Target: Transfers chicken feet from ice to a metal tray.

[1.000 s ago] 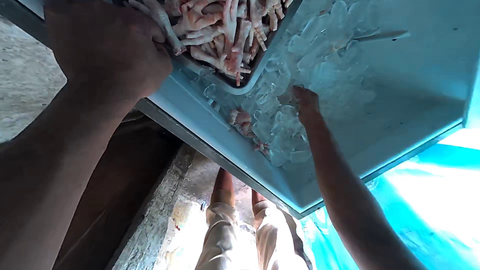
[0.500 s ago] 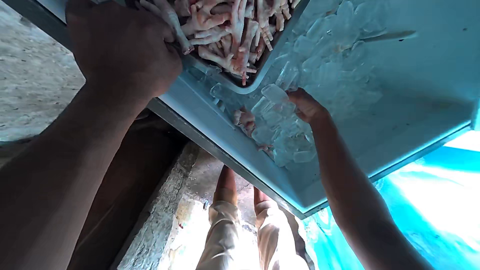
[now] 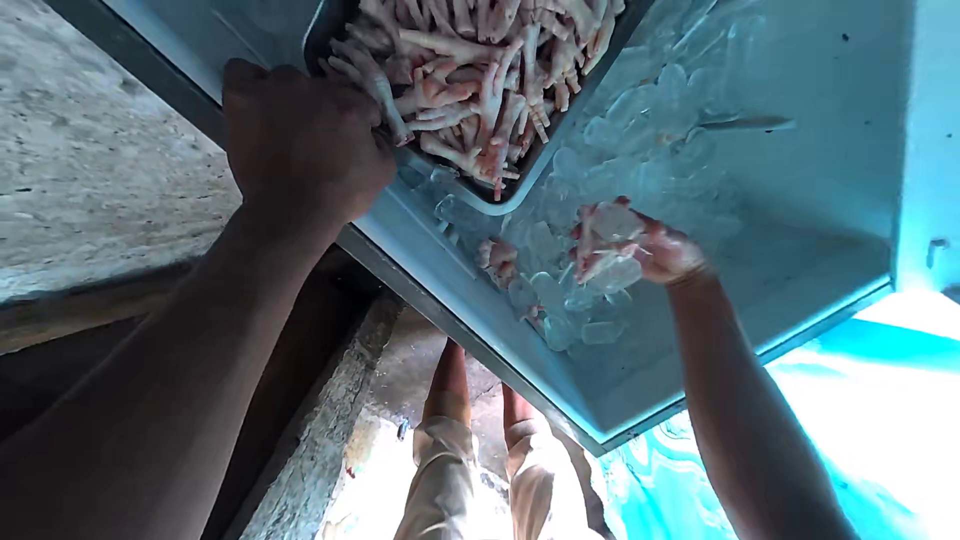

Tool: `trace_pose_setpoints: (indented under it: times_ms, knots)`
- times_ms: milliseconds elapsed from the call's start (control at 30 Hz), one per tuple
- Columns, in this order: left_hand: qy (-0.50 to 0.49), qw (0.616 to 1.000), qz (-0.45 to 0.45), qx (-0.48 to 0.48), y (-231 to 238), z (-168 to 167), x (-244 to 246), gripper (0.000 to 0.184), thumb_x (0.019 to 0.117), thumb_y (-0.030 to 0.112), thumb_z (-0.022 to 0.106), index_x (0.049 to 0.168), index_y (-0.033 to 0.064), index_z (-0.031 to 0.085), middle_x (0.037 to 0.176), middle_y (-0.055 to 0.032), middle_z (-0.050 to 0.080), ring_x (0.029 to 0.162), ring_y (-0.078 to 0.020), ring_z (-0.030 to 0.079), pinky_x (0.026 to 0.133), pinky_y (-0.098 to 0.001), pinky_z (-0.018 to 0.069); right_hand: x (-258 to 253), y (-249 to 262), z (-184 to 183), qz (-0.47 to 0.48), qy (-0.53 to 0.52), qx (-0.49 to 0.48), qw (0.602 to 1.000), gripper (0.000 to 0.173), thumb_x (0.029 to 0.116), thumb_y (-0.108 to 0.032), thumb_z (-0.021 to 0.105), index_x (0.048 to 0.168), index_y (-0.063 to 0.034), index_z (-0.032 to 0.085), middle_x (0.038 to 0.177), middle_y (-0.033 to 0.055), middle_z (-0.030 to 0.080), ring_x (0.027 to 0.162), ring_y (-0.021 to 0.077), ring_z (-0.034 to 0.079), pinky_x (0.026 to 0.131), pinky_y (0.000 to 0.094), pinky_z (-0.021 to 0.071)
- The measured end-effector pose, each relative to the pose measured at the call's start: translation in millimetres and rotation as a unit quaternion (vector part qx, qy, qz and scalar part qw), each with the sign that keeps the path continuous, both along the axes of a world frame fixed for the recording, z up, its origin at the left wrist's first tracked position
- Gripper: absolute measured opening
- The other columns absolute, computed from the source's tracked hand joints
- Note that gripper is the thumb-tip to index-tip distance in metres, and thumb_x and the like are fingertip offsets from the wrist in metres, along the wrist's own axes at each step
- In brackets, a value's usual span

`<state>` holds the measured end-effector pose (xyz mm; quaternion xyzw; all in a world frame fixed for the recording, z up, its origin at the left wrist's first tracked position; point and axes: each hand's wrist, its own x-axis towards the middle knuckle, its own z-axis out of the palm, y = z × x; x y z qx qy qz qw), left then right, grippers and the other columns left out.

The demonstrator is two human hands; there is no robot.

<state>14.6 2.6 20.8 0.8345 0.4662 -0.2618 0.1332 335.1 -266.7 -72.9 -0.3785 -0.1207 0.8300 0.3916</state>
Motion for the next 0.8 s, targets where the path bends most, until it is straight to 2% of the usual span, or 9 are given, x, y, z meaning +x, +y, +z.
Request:
trace_pose_setpoints:
  times_ms: [67,167,300,467,533,600,667,733,800]
  knots:
    - [-0.009,1.0,-0.008,0.008,0,-2,-2,0.03,0.1006,0.026,0.051,0.112,0.0074,0.072,0.104,-0.0265,0.07,0.106,-0.0502,0.063,0.096,-0.0703,0.0382,11,9,20,-0.031,-0.058,-0.005,0.998,0.071,0.086,-0.062,0.073,0.143,-0.0237,0.053,0.135,0.0112,0.062,0.117,0.0292,0.065,0.092,0.0456,0.0594]
    - [-0.015,1.0,-0.011,0.014,-1,-1,-3,0.028,0.0997,0.025,0.053,0.11,0.0077,0.072,0.102,-0.025,0.07,0.104,-0.0484,0.064,0.095,-0.068,0.0396,19,25,36,-0.069,-0.097,-0.013,0.993,0.061,0.0861,-0.044,0.08,0.137,-0.022,0.054,0.128,0.0119,0.065,0.104,0.0267,0.07,0.08,0.0407,0.0634]
    - [-0.017,1.0,-0.009,0.012,-1,1,-2,0.027,0.0988,0.024,0.054,0.108,0.0065,0.073,0.103,-0.0245,0.071,0.105,-0.0469,0.064,0.096,-0.0666,0.0401,17,48,43,-0.068,0.001,0.05,0.996,0.062,0.0891,-0.045,0.076,0.14,-0.0167,0.054,0.124,0.017,0.064,0.093,0.032,0.072,0.073,0.0467,0.0649]
    - [-0.01,1.0,-0.006,0.01,-1,2,-1,0.027,0.0979,0.027,0.056,0.11,0.01,0.074,0.104,-0.0207,0.072,0.109,-0.0426,0.065,0.098,-0.0641,0.0398,-6,107,53,-0.071,-0.03,0.121,0.99,0.055,0.088,-0.042,0.077,0.135,-0.0216,0.056,0.126,0.0134,0.066,0.1,0.0311,0.071,0.083,0.0497,0.0627]
    - [-0.007,1.0,-0.007,0.009,-1,1,-1,0.027,0.0976,0.026,0.056,0.111,0.0108,0.074,0.104,-0.0193,0.072,0.108,-0.041,0.065,0.097,-0.0626,0.0402,-17,142,59,-0.069,-0.059,0.125,0.988,0.057,0.0879,-0.04,0.078,0.133,-0.0169,0.052,0.121,0.0136,0.068,0.096,0.031,0.072,0.081,0.0507,0.0634]
    - [-0.015,1.0,-0.009,0.014,-1,0,-2,0.027,0.0966,0.025,0.056,0.109,0.0107,0.075,0.103,-0.0184,0.073,0.107,-0.0406,0.066,0.097,-0.0623,0.0406,-31,179,69,-0.058,-0.122,0.121,0.983,0.048,0.0891,-0.031,0.075,0.127,-0.0127,0.051,0.107,0.0107,0.072,0.089,0.027,0.074,0.074,0.0474,0.0657]
    - [-0.025,0.999,-0.011,0.019,-1,-1,-3,0.026,0.0962,0.025,0.056,0.107,0.0102,0.075,0.101,-0.018,0.073,0.105,-0.0405,0.066,0.096,-0.0624,0.0412,-51,215,85,-0.036,-0.231,0.101,0.967,0.043,0.0864,-0.015,0.071,0.124,-0.0124,0.051,0.095,0.006,0.071,0.079,0.0194,0.073,0.065,0.0374,0.0649]
    - [-0.033,0.999,-0.014,0.025,-2,-2,-5,0.024,0.0954,0.024,0.056,0.103,0.009,0.074,0.098,-0.0177,0.073,0.102,-0.0409,0.066,0.093,-0.0619,0.0422,-68,246,95,0.013,-0.345,0.086,0.934,0.057,0.0829,-0.004,0.076,0.134,-0.0088,0.052,0.104,0.0095,0.07,0.083,0.0198,0.073,0.065,0.0341,0.0649]
    - [-0.029,0.999,-0.014,0.022,-2,-2,-4,0.024,0.0956,0.024,0.056,0.102,0.0091,0.074,0.097,-0.0174,0.073,0.101,-0.0409,0.066,0.092,-0.0618,0.0426,-79,267,95,0.073,-0.463,0.108,0.877,0.056,0.0791,-0.007,0.078,0.132,-0.009,0.06,0.112,0.0088,0.07,0.088,0.0159,0.073,0.071,0.0322,0.0639]
